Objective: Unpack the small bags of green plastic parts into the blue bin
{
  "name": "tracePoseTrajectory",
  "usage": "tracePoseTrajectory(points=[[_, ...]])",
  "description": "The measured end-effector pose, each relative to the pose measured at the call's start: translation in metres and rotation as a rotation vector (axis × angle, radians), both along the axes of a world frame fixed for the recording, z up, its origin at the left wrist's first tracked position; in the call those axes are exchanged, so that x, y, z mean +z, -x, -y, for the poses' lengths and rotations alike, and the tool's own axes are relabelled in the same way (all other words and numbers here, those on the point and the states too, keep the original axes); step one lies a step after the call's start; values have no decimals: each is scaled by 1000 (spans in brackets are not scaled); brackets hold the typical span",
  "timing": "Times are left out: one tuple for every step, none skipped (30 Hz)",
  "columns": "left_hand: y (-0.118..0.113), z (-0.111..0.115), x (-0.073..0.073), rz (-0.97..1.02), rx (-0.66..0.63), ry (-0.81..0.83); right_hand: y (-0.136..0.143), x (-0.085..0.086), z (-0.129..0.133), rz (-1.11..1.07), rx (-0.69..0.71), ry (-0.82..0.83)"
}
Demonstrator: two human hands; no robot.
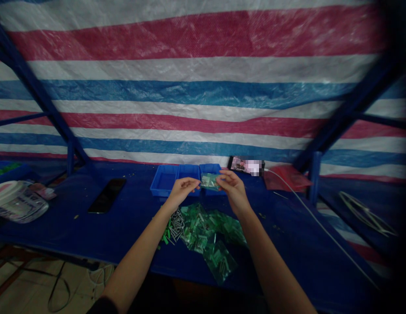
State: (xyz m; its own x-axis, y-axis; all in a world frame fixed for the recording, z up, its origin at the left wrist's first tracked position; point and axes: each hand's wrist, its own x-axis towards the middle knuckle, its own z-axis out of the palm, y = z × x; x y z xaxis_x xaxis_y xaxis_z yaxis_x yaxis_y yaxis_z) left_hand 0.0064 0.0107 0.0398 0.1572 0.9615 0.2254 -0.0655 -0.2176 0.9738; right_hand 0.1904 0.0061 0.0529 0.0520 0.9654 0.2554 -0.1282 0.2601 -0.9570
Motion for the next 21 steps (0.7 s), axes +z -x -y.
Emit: tracePoseTrajectory(points=[[0, 0, 0, 6, 16, 2, 1, -1, 0, -7, -1, 0], [0, 0, 0, 12, 29, 1, 3, -2, -1, -16, 1, 1], [-1, 0, 0, 17, 37, 2, 4, -4, -1, -26, 3, 2], [-1, 0, -1, 20, 39, 4, 5, -5, -1, -31, 6, 4], [-2, -1, -2, 22, 39, 5, 6, -7, -2, -30, 7, 5], [-2, -1, -3, 22, 37, 5, 7, -8, -2, -25, 9, 5], [-2, -2, -4, 23, 36, 2, 7, -9, -3, -15, 9, 3], [-2, -2, -4, 23, 39, -4, 8, -11, -3, -4, 9, 2], [-2, -2, -5, 21, 44, -12, 9, -12, -4, 5, 9, 3], [-1, -3, -5, 17, 51, -20, 9, -13, -4, 13, 9, 6], [0, -3, -5, 11, 58, -27, 9, -14, -5, 19, 8, 11], [0, -4, -5, 2, 63, -32, 10, -14, -5, 25, 6, 17], [1, -4, -5, -9, 65, -35, 10, -14, -5, 27, 3, 24], [1, -4, -6, -17, 64, -34, 10, -14, -6, 24, 0, 31], [2, -5, -6, -21, 60, -31, 10, -14, -6, 18, -2, 38], [2, -5, -6, -21, 54, -25, 10, -14, -5, 10, -3, 43], [2, -5, -6, -15, 49, -16, 10, -14, -5, 5, -4, 47], [1, -4, -5, -6, 43, -7, 10, -14, -5, 5, -4, 46], [1, -4, -4, 5, 41, 1, 10, -13, -4, 13, -7, 42], [1, -3, -3, 15, 41, 7, 11, -13, -4, 27, -12, 33], [1, -2, -2, 23, 42, 11, 11, -13, -3, 49, -15, 14]])
